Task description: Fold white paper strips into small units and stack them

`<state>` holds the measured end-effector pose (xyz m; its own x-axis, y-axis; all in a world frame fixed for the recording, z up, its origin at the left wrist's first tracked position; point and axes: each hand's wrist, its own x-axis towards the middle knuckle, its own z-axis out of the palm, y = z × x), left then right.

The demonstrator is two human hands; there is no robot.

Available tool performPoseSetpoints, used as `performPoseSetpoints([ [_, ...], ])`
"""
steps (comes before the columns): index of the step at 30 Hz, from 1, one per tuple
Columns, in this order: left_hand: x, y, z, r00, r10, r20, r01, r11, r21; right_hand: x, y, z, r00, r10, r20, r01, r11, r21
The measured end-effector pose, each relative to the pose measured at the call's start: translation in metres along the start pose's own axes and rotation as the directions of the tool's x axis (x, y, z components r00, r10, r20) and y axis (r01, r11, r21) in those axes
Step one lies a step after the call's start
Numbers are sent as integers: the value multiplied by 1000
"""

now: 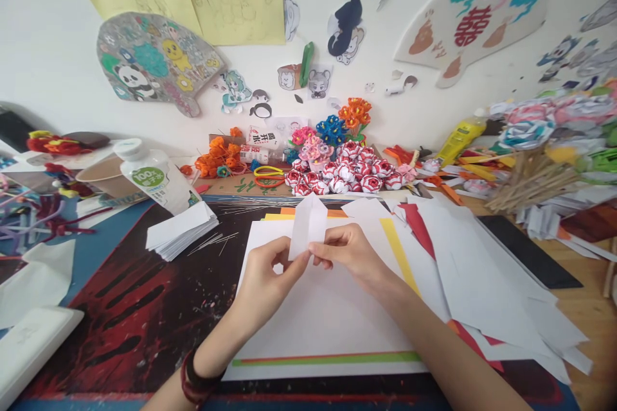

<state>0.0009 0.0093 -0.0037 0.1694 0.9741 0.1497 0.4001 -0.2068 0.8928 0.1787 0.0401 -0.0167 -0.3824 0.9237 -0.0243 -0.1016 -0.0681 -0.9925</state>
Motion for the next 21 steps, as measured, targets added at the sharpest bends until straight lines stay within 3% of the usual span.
performPoseSetpoints([
  [12,1,0,1,997,-20,69,24,999,-48,0,-2,1,999,-3,-53,4,1000,1],
  [17,0,-1,3,999,-37,39,38,998,-45,1,-2,1,1000,-27,-3,27,999,27],
  [21,2,-1,-3,1000,21,7,-21,994,106,2,-4,0,999,-49,-13,49,999,2],
])
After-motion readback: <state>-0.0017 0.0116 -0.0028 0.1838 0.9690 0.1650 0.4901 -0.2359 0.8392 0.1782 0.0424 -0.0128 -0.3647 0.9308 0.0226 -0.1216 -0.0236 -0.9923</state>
